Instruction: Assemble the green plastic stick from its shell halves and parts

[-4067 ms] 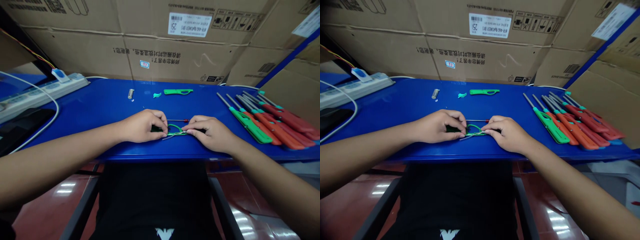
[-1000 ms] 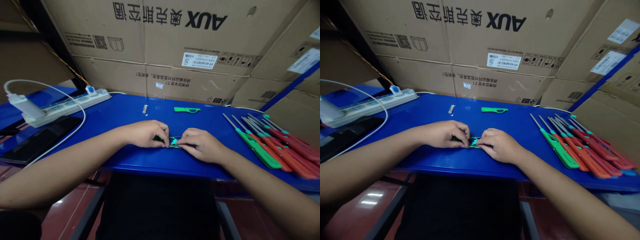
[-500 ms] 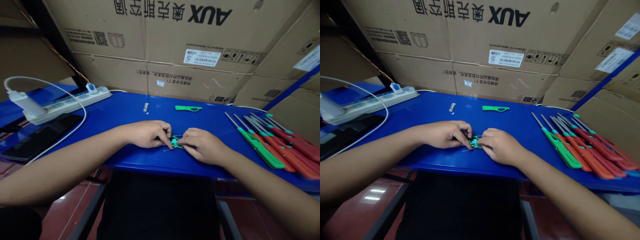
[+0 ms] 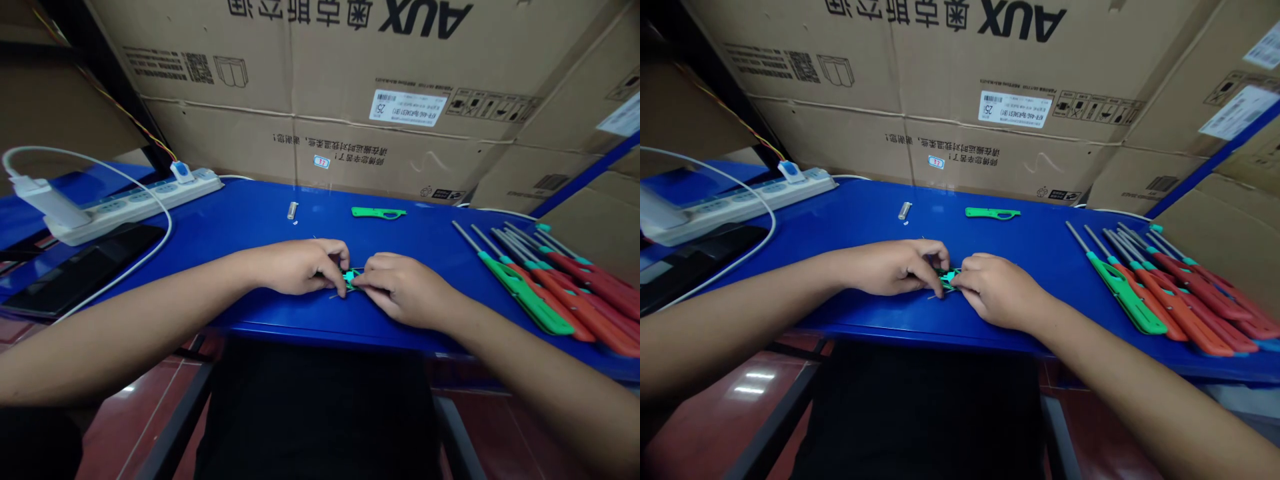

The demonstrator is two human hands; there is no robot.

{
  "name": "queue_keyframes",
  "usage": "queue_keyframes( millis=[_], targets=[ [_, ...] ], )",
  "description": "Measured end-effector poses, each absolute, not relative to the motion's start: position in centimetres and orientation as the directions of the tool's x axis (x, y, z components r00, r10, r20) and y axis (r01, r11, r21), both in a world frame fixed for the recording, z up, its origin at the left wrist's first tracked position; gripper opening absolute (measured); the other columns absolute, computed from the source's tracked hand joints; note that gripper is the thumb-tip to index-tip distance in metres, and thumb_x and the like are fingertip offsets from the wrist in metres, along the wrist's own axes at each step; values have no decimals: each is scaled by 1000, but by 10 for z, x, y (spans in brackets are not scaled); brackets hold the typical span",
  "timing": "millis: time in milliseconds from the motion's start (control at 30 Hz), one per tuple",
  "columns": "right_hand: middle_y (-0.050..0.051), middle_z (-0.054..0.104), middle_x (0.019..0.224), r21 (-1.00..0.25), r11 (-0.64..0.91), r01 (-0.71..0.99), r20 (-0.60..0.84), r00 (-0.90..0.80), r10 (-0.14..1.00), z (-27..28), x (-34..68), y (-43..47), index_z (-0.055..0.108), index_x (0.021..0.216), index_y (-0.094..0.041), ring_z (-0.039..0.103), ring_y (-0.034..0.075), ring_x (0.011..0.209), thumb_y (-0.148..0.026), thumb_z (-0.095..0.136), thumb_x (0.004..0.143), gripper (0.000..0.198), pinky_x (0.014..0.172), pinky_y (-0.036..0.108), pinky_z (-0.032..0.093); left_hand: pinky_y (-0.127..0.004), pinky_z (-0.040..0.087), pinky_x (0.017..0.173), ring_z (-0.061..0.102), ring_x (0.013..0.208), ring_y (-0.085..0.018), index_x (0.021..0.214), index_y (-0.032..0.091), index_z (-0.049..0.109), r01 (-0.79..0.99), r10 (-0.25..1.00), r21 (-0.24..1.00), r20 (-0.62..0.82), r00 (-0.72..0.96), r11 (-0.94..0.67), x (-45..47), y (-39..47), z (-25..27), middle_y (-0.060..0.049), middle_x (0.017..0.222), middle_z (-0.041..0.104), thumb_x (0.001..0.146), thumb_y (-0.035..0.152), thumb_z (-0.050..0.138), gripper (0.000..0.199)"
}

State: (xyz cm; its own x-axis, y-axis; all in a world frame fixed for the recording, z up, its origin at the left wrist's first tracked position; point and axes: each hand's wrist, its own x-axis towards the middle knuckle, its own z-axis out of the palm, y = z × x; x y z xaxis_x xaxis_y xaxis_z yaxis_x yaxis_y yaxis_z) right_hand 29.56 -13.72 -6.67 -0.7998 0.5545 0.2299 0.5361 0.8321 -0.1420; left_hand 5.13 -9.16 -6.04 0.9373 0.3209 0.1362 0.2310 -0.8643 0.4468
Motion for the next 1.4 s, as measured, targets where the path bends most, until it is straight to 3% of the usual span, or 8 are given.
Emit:
queue_keyframes(
  millis=[67,167,367,533,667,967,1200,1400],
  targets=[
    [8,69,86,-158,835,527,198,-811,550,-64,295,-136,76,103,-19,62,19,82,-20,51,96,26,76,34,51,-30,51,86,59,97,-16,112,20,64,270,391,513,142,909,-815,51,-90,-62,-7,110,59,85,13,66,29],
    [9,70,88,-169,825,540,172,-808,564,-62,294,-135,76,104,-18,64,20,83,-21,51,96,27,76,34,52,-30,53,83,61,96,-16,129,17,50,321,464,599,95,881,-733,50,-85,-66,-7,109,62,80,19,73,54],
    [9,72,90,-197,827,526,216,-800,560,-62,296,-136,76,102,-20,65,20,85,-17,53,94,25,80,36,53,-35,52,93,62,107,-20,142,15,46,342,439,565,42,897,-751,48,-80,-68,-12,120,64,84,25,71,64],
    [8,72,90,-265,829,493,248,-796,552,-66,299,-131,76,103,-20,66,18,84,-17,55,93,24,79,33,53,-30,52,86,65,98,-16,137,15,54,365,532,681,42,846,-635,54,-77,-75,-9,114,68,97,29,53,42],
    [7,71,89,-283,840,463,267,-803,533,-69,300,-125,76,102,-19,65,17,83,-17,55,93,23,77,32,52,-28,50,84,64,91,-14,123,18,66,389,550,589,114,828,-708,59,-79,-81,-6,103,68,95,22,55,31],
    [3,72,88,-455,773,442,255,-767,589,-73,303,-120,77,101,-23,66,12,79,-22,58,94,21,72,26,51,-29,48,85,63,93,-15,121,19,68,441,583,542,117,804,-715,62,-87,-83,-6,104,67,95,20,52,30],
    [7,72,88,-346,844,411,231,-834,501,-65,299,-118,76,101,-19,65,16,84,-19,54,94,23,77,30,51,-30,48,86,62,92,-16,117,18,69,458,596,540,104,796,-706,63,-89,-82,-6,103,66,95,20,52,27],
    [4,73,89,-423,732,535,169,-747,643,-65,289,-124,78,95,-23,66,14,80,-19,56,91,22,74,28,49,-32,48,89,62,95,-17,117,16,69,478,618,545,96,780,-689,65,-90,-82,-7,103,65,95,17,51,28]
  ],
)
